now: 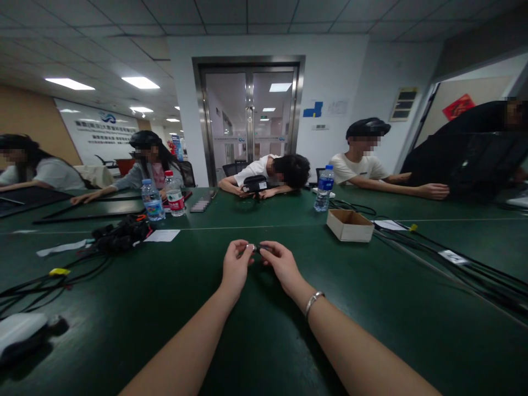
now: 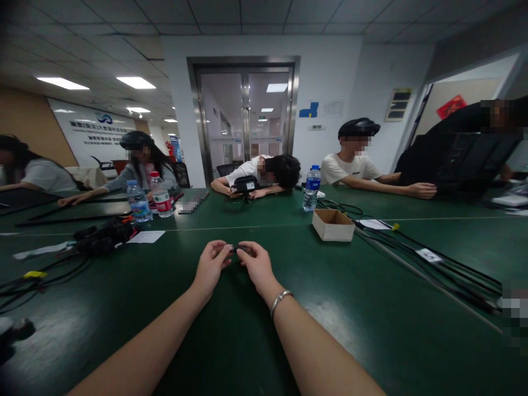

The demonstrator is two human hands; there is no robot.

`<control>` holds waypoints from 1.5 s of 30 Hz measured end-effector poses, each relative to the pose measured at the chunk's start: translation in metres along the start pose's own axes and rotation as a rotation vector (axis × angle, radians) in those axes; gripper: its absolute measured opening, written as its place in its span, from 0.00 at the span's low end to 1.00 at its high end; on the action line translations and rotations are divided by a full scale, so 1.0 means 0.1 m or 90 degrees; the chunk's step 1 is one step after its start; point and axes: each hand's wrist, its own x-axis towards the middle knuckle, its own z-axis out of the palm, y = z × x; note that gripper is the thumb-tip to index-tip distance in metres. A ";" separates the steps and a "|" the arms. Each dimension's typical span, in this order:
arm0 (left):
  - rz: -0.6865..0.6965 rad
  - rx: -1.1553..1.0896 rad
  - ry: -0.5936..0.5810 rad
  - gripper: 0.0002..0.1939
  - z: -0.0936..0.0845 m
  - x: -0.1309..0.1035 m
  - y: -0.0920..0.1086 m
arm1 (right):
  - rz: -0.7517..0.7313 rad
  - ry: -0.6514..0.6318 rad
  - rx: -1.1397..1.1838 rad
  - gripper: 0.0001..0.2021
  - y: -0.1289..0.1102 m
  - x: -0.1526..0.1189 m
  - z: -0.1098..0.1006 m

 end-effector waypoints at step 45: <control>-0.029 -0.027 -0.008 0.15 0.00 -0.01 0.08 | 0.032 -0.054 0.021 0.18 -0.02 0.01 -0.02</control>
